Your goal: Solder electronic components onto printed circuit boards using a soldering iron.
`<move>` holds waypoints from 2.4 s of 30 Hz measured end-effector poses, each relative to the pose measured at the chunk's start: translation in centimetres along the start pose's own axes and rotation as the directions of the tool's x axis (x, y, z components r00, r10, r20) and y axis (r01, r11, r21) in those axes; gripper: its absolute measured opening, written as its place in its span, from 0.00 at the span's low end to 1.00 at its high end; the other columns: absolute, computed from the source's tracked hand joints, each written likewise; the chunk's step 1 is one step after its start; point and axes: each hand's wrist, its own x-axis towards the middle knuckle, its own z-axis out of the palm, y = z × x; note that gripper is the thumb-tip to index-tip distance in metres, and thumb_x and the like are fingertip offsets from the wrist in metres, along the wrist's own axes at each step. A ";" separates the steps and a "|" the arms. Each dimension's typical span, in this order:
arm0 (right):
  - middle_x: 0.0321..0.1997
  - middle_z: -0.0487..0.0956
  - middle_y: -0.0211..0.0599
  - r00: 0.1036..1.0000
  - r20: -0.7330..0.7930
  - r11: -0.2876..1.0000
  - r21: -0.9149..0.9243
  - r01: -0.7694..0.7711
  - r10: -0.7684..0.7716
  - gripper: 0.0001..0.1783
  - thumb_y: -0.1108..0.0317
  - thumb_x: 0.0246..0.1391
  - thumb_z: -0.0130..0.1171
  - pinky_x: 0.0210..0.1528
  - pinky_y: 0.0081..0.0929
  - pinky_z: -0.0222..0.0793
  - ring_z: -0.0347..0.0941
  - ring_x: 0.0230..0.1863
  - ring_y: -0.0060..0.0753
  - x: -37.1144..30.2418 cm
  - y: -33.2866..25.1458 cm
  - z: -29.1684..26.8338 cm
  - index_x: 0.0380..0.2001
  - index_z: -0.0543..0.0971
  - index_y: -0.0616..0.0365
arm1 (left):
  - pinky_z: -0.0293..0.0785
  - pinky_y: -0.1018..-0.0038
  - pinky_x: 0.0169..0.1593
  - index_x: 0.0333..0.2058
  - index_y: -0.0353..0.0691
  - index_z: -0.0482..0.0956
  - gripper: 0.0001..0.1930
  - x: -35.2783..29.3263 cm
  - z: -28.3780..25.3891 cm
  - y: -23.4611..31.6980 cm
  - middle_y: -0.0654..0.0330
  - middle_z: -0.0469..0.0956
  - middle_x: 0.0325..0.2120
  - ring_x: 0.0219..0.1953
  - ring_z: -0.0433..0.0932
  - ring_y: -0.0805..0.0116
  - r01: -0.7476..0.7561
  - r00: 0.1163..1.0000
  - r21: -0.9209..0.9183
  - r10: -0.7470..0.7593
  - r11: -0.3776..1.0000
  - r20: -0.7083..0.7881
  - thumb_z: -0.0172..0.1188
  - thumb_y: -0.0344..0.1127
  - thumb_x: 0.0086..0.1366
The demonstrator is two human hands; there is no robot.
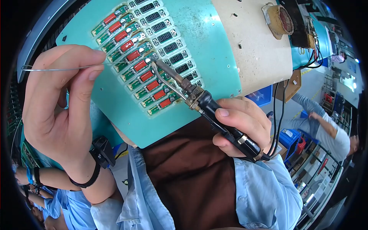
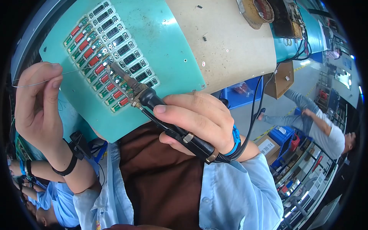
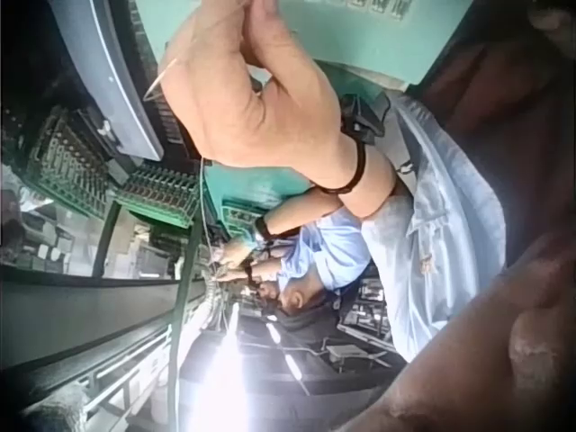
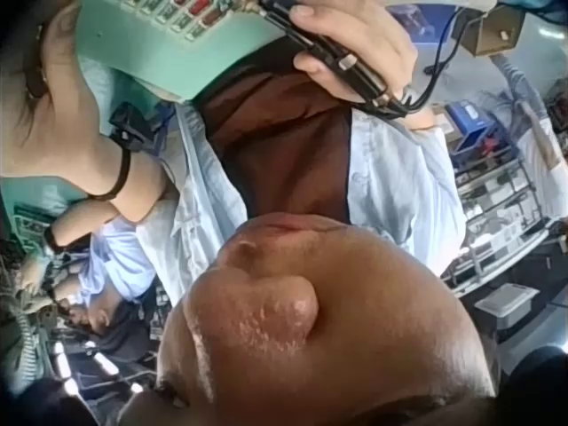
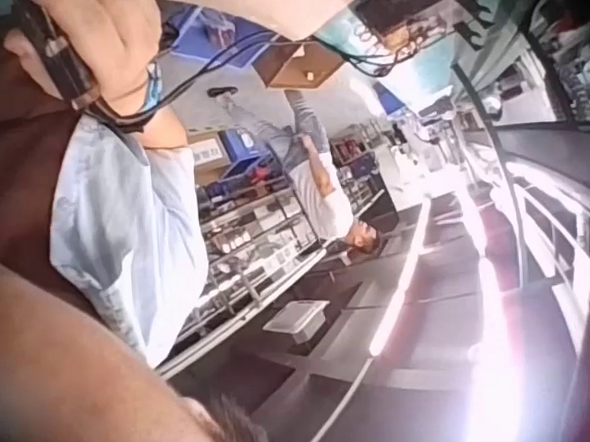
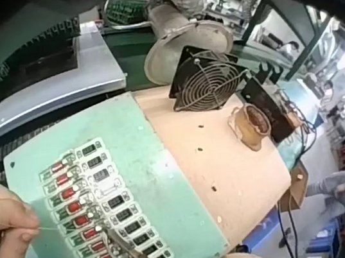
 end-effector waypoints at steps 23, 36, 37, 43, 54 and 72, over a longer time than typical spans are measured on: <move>0.46 0.85 0.47 0.998 -0.054 0.999 0.010 0.042 -0.042 0.23 0.64 0.58 0.76 0.36 0.32 0.76 0.83 0.37 0.43 -1.9 -0.1 0.1 0.54 0.83 0.60 | 0.82 0.78 0.44 0.44 0.27 0.85 0.07 -0.7 0.6 0.8 0.50 0.84 0.44 0.43 0.84 0.68 -0.017 1.000 -0.009 0.017 1.000 0.008 0.64 0.17 0.68; 0.40 0.85 0.55 0.997 0.034 0.996 -0.061 0.068 -0.066 0.25 0.55 0.64 0.72 0.38 0.37 0.80 0.85 0.35 0.47 -1.5 0.1 -0.3 0.52 0.80 0.66 | 0.81 0.78 0.43 0.43 0.28 0.85 0.07 -0.4 0.9 0.9 0.50 0.84 0.43 0.42 0.84 0.68 -0.045 0.998 0.009 0.044 0.999 0.033 0.65 0.16 0.68; 0.40 0.85 0.55 0.997 0.032 0.996 -0.062 0.067 -0.065 0.26 0.55 0.63 0.72 0.38 0.37 0.80 0.85 0.35 0.47 -1.5 0.1 -0.2 0.52 0.80 0.66 | 0.81 0.78 0.43 0.43 0.28 0.85 0.07 -0.3 0.9 0.9 0.50 0.84 0.43 0.41 0.84 0.68 -0.055 0.998 0.010 0.054 0.998 0.038 0.65 0.16 0.67; 0.40 0.85 0.56 0.997 0.044 0.996 -0.056 0.072 -0.069 0.26 0.54 0.63 0.73 0.37 0.37 0.80 0.85 0.34 0.48 -1.4 0.0 -0.3 0.52 0.80 0.66 | 0.81 0.78 0.43 0.43 0.27 0.84 0.07 -0.3 1.2 0.7 0.50 0.84 0.42 0.41 0.84 0.68 -0.062 0.997 -0.006 0.062 0.998 0.043 0.65 0.16 0.67; 0.40 0.85 0.57 0.995 0.047 0.995 -0.054 0.086 -0.083 0.27 0.55 0.63 0.73 0.37 0.36 0.79 0.85 0.35 0.48 -1.3 0.2 -0.2 0.52 0.80 0.68 | 0.81 0.79 0.42 0.44 0.28 0.84 0.08 -0.4 1.3 0.5 0.50 0.84 0.42 0.41 0.84 0.69 -0.084 0.996 0.018 0.084 0.996 0.025 0.65 0.15 0.67; 0.43 0.86 0.47 0.995 -0.076 0.997 -0.019 0.070 -0.072 0.23 0.64 0.57 0.76 0.33 0.31 0.75 0.82 0.33 0.40 -2.5 -0.2 -0.3 0.53 0.84 0.60 | 0.80 0.79 0.43 0.44 0.29 0.85 0.08 -1.6 1.2 1.2 0.51 0.84 0.43 0.42 0.84 0.69 -0.038 0.999 -0.014 0.038 0.999 0.022 0.65 0.16 0.68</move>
